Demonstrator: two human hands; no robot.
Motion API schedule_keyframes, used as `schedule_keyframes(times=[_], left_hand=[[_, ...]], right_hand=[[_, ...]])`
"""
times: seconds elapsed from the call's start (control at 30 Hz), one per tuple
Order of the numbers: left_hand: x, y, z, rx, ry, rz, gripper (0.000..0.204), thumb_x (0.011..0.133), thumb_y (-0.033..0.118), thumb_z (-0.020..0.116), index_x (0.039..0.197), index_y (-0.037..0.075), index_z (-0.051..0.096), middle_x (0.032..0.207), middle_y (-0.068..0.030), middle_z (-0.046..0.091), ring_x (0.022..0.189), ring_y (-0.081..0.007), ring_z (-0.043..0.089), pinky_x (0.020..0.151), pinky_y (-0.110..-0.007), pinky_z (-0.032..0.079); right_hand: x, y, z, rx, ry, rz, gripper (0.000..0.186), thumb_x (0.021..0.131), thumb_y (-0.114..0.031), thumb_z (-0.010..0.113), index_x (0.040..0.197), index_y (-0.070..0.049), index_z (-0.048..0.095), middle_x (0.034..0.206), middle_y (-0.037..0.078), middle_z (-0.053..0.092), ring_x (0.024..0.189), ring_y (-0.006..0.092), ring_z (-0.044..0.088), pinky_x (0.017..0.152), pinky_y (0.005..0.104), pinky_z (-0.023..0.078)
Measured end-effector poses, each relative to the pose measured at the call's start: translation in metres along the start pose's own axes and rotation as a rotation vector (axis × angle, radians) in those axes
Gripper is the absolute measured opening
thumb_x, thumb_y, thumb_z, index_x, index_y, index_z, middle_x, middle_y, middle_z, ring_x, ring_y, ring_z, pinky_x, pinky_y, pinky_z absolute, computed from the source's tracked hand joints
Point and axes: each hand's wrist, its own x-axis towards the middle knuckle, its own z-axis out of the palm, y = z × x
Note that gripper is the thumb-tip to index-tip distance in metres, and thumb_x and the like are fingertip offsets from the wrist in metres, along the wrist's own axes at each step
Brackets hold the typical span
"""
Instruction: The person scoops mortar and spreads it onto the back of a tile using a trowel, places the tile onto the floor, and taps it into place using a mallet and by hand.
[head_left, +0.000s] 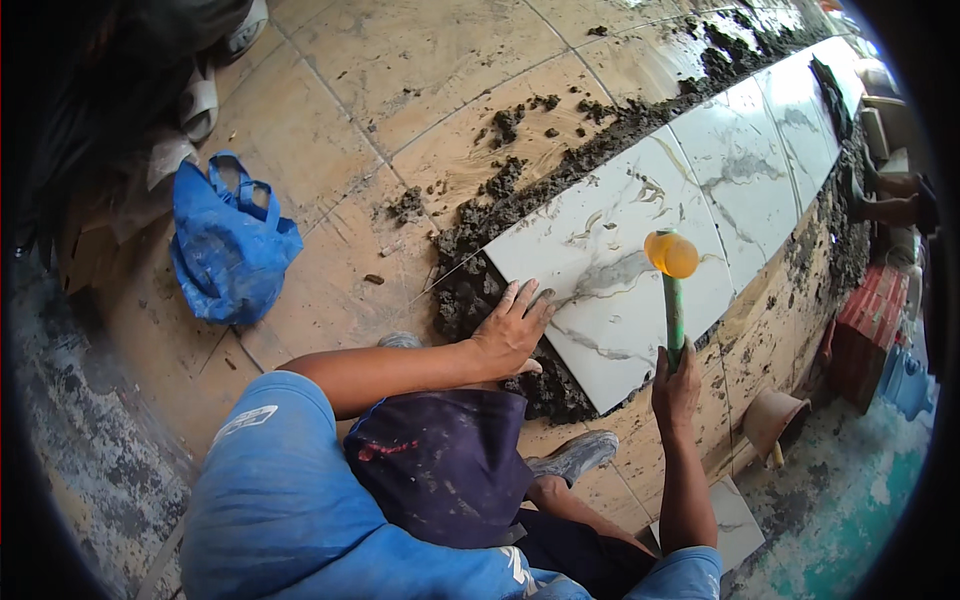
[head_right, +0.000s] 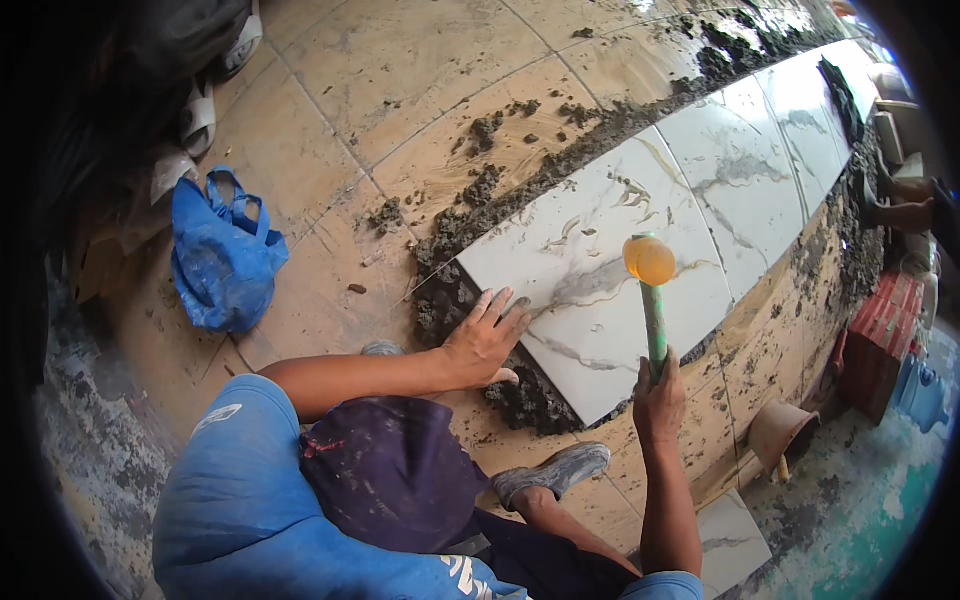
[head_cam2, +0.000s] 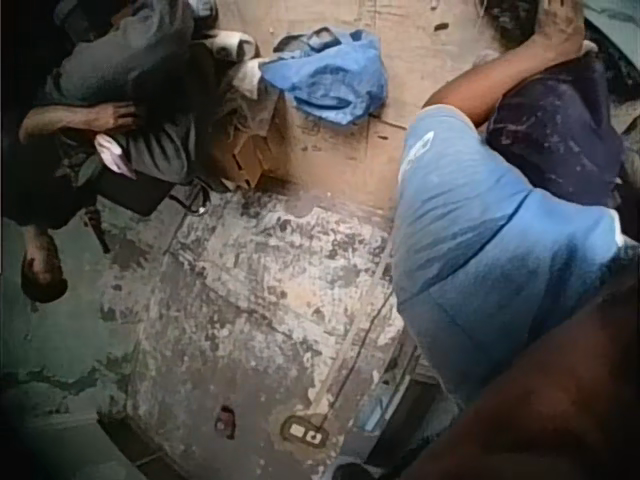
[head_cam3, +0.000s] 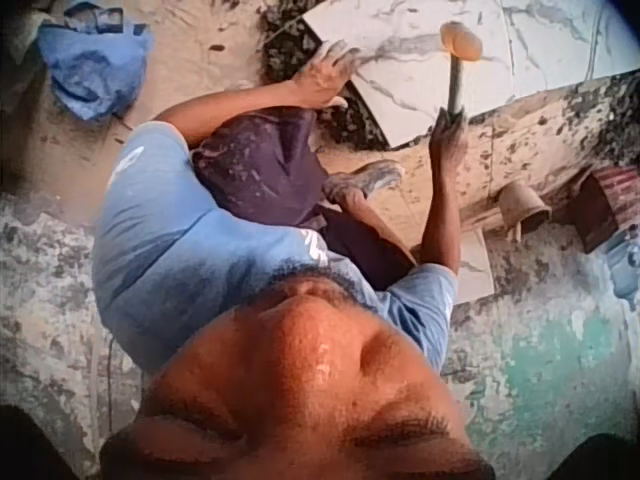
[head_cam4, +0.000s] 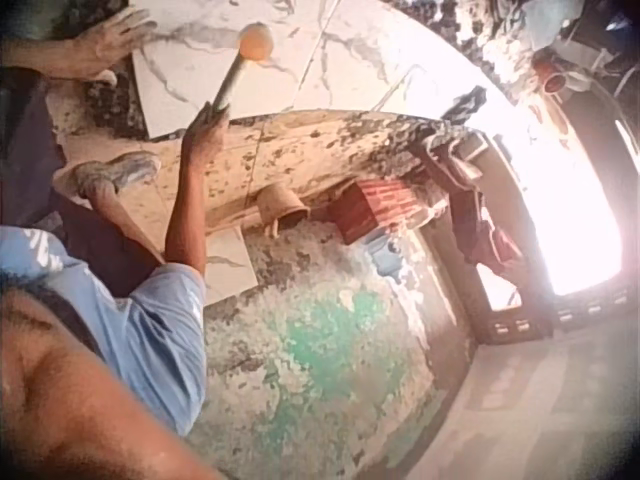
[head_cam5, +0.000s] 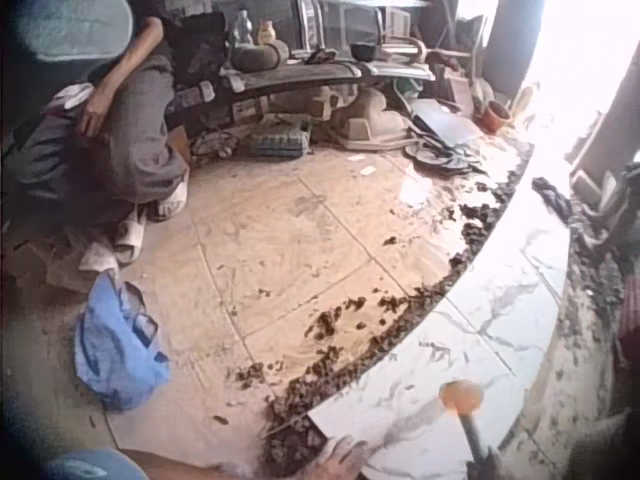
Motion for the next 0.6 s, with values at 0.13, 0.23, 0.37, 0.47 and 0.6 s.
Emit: schedule_keyframes(times=[0.13,0.23,0.37,0.47,0.6], left_hand=[[0.013,-0.003,0.000,-0.042,0.153,0.001,0.074,0.063,0.042,0.080,0.115,-0.005,0.060,0.120,-0.0214,0.052,0.122,-0.0420,0.043,0.104,-0.050,0.035],[0.047,-0.017,-0.008,-0.042,-0.050,0.041,0.075,0.063,0.041,0.081,0.123,0.002,0.058,0.129,-0.0202,0.049,0.128,-0.0377,0.039,0.109,-0.050,0.030],[0.121,-0.043,-0.023,0.026,-0.054,0.280,0.092,0.061,0.048,0.081,0.137,0.011,0.047,0.145,-0.0191,0.036,0.140,-0.0386,0.022,0.115,-0.050,0.018],[0.151,-0.047,-0.027,0.124,-0.218,0.368,0.112,0.056,0.058,0.081,0.148,0.019,0.031,0.155,-0.0172,0.019,0.145,-0.0392,0.003,0.116,-0.056,0.007],[0.151,-0.041,-0.021,0.136,-0.290,0.309,0.125,0.049,0.064,0.081,0.152,0.023,0.021,0.156,-0.0178,0.014,0.145,-0.0410,0.001,0.111,-0.066,0.001]], right_hand=[[-0.011,-0.007,-0.012,0.068,0.192,-0.142,0.041,0.088,-0.017,0.066,0.123,-0.002,0.050,0.087,0.021,0.063,0.071,0.0364,0.064,0.060,0.0440,0.050],[-0.021,-0.009,-0.010,0.120,0.273,-0.134,0.046,0.086,-0.016,0.069,0.123,-0.005,0.045,0.085,0.021,0.063,0.070,0.0382,0.064,0.061,0.0444,0.051],[-0.023,-0.007,-0.016,0.254,0.311,0.036,0.046,0.087,-0.019,0.067,0.124,-0.006,0.044,0.082,0.020,0.062,0.067,0.0374,0.063,0.059,0.0430,0.049],[0.000,-0.014,-0.015,0.512,0.316,0.326,0.037,0.091,-0.025,0.061,0.119,-0.003,0.050,0.077,0.019,0.062,0.069,0.0289,0.064,0.061,0.0391,0.048],[0.061,-0.039,0.009,0.737,0.240,0.361,0.037,0.090,-0.026,0.061,0.118,-0.003,0.051,0.082,0.023,0.065,0.077,0.0334,0.066,0.068,0.0427,0.049]])
